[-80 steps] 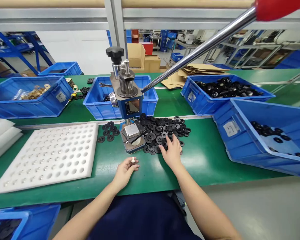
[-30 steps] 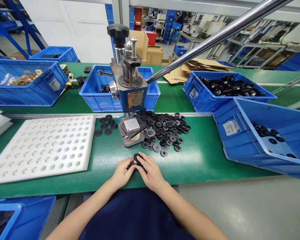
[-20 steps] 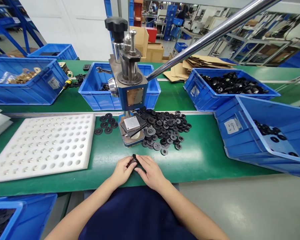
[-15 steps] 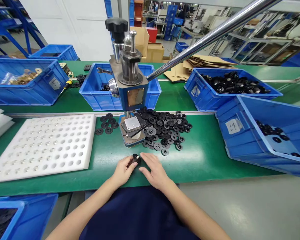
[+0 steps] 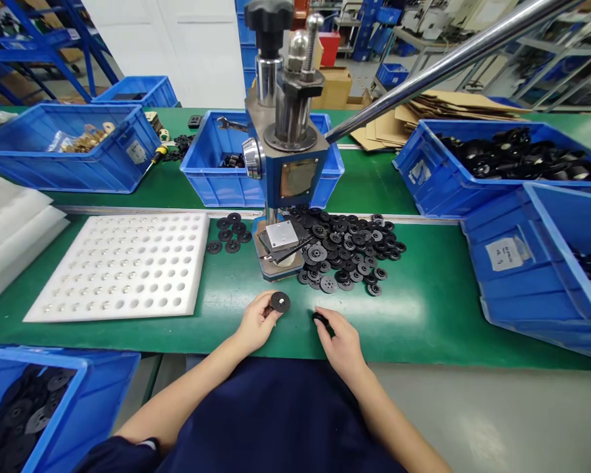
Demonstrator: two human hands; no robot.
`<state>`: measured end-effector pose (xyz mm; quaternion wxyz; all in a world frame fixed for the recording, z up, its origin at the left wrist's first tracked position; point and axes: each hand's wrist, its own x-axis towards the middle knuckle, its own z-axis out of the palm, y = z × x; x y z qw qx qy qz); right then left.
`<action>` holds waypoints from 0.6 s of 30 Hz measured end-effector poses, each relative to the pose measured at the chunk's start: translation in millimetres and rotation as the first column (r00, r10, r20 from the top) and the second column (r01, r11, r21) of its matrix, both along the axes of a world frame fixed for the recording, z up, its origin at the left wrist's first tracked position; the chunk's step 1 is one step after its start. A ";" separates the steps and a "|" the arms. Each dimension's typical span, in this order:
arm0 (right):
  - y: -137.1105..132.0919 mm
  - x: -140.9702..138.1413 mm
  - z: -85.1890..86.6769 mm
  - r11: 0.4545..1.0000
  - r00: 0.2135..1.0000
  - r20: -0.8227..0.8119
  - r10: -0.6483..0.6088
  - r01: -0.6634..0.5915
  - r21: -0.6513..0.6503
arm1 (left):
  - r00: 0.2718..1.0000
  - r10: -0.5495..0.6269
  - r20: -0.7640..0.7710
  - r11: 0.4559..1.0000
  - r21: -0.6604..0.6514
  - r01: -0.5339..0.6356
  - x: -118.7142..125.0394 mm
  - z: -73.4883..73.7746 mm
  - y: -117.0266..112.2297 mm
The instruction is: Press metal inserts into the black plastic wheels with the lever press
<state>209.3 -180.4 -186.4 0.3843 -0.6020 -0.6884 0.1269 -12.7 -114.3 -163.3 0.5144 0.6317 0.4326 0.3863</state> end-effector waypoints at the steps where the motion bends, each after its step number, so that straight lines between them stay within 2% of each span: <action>1: 1.7 -5.7 1.9 1.000 1.000 -0.018 0.005 -0.005 0.000 | 1.000 0.007 0.013 1.000 0.009 -0.007 -0.2 -0.7 0.4; 3: 7.6 -13.2 6.8 1.000 1.000 -0.005 -0.003 0.004 0.019 | 0.999 0.019 0.039 1.000 -0.016 -0.018 -0.9 -1.0 1.7; 6: 14.9 -14.1 12.2 0.999 0.997 0.082 -0.006 0.002 0.038 | 0.993 0.041 0.110 0.992 -0.127 -0.027 -2.2 -0.2 4.4; 10: 13.0 -9.6 10.6 0.999 0.990 0.137 0.037 -0.037 -0.001 | 0.988 0.063 0.138 0.974 -0.223 -0.030 -2.7 -1.2 6.0; 18: 7.4 -17.7 1.6 0.998 0.976 0.213 -0.039 0.047 -0.031 | 0.995 0.032 0.096 0.995 -0.093 -0.023 -3.9 -9.7 3.9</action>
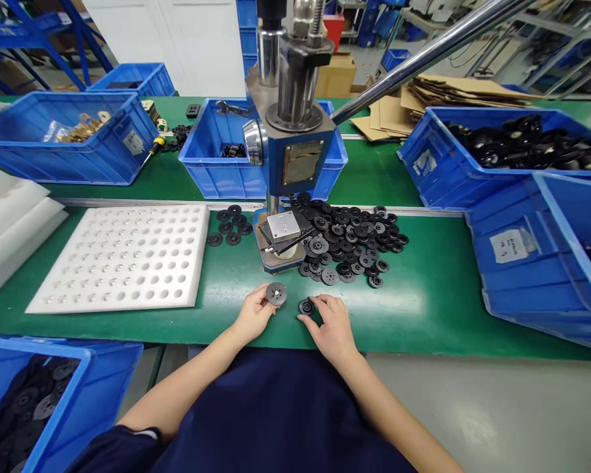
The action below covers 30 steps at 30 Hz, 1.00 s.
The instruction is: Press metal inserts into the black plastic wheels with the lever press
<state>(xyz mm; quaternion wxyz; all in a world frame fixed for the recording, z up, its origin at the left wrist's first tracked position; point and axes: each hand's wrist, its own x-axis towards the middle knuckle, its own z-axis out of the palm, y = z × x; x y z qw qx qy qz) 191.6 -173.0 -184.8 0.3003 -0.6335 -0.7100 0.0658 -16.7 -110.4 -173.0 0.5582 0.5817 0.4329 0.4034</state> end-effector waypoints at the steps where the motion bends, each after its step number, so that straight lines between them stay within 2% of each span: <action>1: 0.7 -1.3 0.7 1.000 1.000 0.007 -0.009 0.009 -0.019 | 1.000 -0.012 -0.004 1.000 -0.004 0.012 -0.2 -0.5 -0.2; 4: 2.9 -4.7 6.0 0.998 1.000 0.007 0.022 -0.021 -0.051 | 1.000 -0.027 -0.016 0.998 -0.055 0.026 -0.3 1.4 -1.0; 7: 4.6 -8.2 11.8 0.997 0.997 0.013 0.077 -0.076 -0.029 | 1.000 -0.006 -0.006 0.996 -0.085 0.006 0.4 6.2 -1.7; 14: 6.9 -13.9 5.1 0.998 0.998 0.039 -0.057 0.058 -0.014 | 1.000 -0.014 0.022 0.996 -0.085 0.016 1.1 5.6 -2.1; 17: 8.8 -12.7 3.9 0.998 0.997 0.041 -0.068 0.069 -0.016 | 0.999 -0.010 0.032 0.997 -0.080 0.013 1.3 3.2 -2.9; 20: 10.3 -10.7 10.1 0.999 0.999 -0.020 -0.044 0.043 -0.023 | 1.000 0.006 -0.011 0.998 -0.065 -0.007 1.3 5.1 -3.4; 22: 10.2 -11.3 18.4 1.000 0.994 -0.109 -0.017 0.015 -0.017 | 0.998 -0.001 -0.064 1.000 -0.014 0.000 1.1 8.7 -3.1; 26: 8.2 -21.7 39.8 0.996 0.955 -0.284 0.087 -0.085 0.020 | 0.982 -0.032 -0.186 0.982 0.179 0.065 0.4 13.5 -2.2; 30: 9.4 -38.1 56.6 0.973 0.926 -0.300 0.229 -0.212 0.088 | 0.968 -0.069 -0.242 0.930 0.335 0.150 -1.1 8.1 -2.6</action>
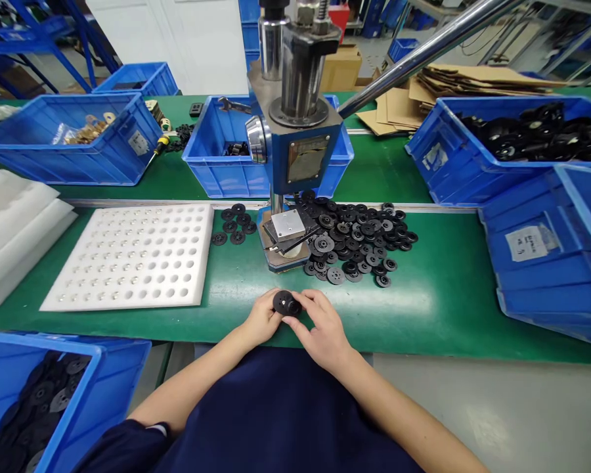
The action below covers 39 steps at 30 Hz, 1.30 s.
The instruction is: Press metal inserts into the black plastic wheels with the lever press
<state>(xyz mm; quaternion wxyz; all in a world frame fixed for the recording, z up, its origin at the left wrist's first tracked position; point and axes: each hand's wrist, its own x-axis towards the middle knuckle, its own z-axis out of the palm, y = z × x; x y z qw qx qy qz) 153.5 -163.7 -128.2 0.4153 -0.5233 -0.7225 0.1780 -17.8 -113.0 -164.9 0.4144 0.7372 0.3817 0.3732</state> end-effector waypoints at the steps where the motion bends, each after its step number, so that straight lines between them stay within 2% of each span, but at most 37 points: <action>1: 1.0 -3.3 2.4 1.000 1.000 0.015 0.017 -0.017 0.013 | 1.000 -0.014 0.001 1.000 0.024 0.014 -0.5 -2.0 -0.2; 5: 4.4 -9.4 5.8 0.999 0.996 0.085 0.014 -0.016 0.029 | 0.999 -0.039 0.010 0.997 0.062 0.038 -1.6 -7.2 -0.9; 10: 3.9 -8.9 5.7 0.998 0.988 0.152 -0.018 0.008 0.064 | 0.999 -0.041 0.004 0.995 0.094 0.040 -0.9 -6.3 -1.6; 14: 3.7 -9.5 8.8 1.000 0.984 0.177 -0.006 0.001 0.024 | 0.999 -0.030 -0.017 0.994 0.100 0.031 -0.2 -4.6 -1.8; 21: 7.1 -5.2 16.5 0.994 0.979 0.184 0.091 -0.079 -0.072 | 0.997 -0.076 -0.016 0.993 0.093 0.077 -0.8 -4.2 -1.2; 26: 5.7 -4.1 11.9 0.993 0.981 0.172 0.093 -0.080 -0.082 | 0.992 -0.120 -0.023 0.992 0.045 0.121 -2.5 -5.0 -0.5; 34: 1.3 -7.4 0.9 1.000 0.988 0.151 0.014 -0.017 0.018 | 0.993 -0.112 -0.026 0.988 0.100 0.114 -2.2 -7.2 -0.2; 39: 1.1 -7.1 -3.0 1.000 0.988 0.152 0.001 -0.002 0.005 | 0.993 -0.110 -0.040 0.986 0.124 0.114 -2.6 -10.5 0.3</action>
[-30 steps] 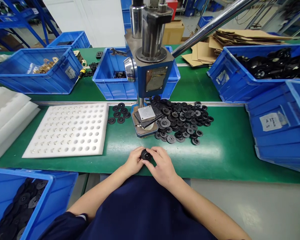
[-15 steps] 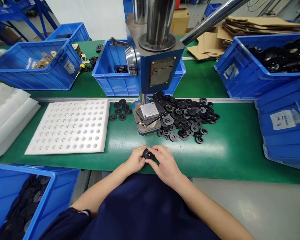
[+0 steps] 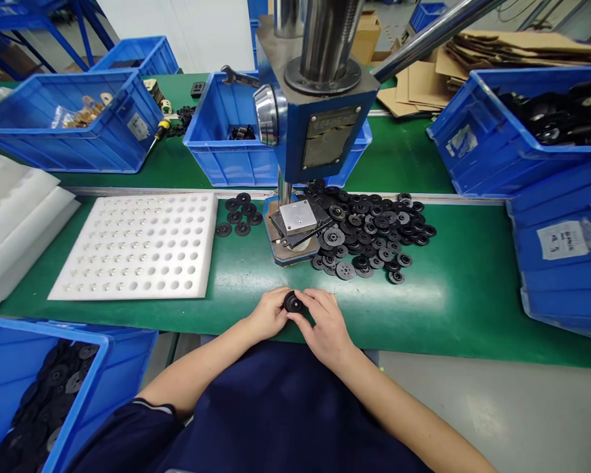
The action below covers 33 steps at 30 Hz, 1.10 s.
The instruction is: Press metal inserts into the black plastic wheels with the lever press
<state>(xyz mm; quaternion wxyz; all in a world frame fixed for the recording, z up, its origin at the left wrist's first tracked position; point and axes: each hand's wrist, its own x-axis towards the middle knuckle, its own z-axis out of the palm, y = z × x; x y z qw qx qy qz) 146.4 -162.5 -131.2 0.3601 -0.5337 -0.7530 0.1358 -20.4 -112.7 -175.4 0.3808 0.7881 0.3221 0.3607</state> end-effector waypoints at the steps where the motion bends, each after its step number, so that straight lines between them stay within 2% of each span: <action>1: -0.3 -0.4 -0.3 1.000 1.000 -0.003 0.000 0.000 0.000 | 1.000 0.002 0.000 1.000 0.000 -0.002 -0.2 -0.6 0.1; 10: 2.0 0.4 -0.2 0.997 0.998 -0.040 -0.051 0.053 0.060 | 0.999 0.028 -0.029 0.999 -0.039 -0.029 1.1 3.1 0.4; 13: 5.4 6.8 1.2 0.998 0.996 -0.075 -0.055 0.055 -0.011 | 0.997 0.034 -0.069 0.997 -0.071 -0.039 2.1 5.9 0.3; 17: 3.7 10.5 2.3 0.997 0.996 -0.094 0.000 -0.007 -0.082 | 0.997 0.019 -0.072 1.000 0.011 -0.018 1.3 4.4 0.0; 22: -3.5 3.0 -0.9 1.000 0.999 -0.043 0.013 -0.013 0.004 | 1.000 -0.012 -0.020 0.996 0.094 0.014 -0.6 -1.0 -0.9; 33: -8.2 -3.1 -5.7 0.993 0.996 -0.069 -0.052 0.059 0.105 | 0.998 -0.051 -0.038 0.996 0.069 0.054 -0.3 2.3 2.7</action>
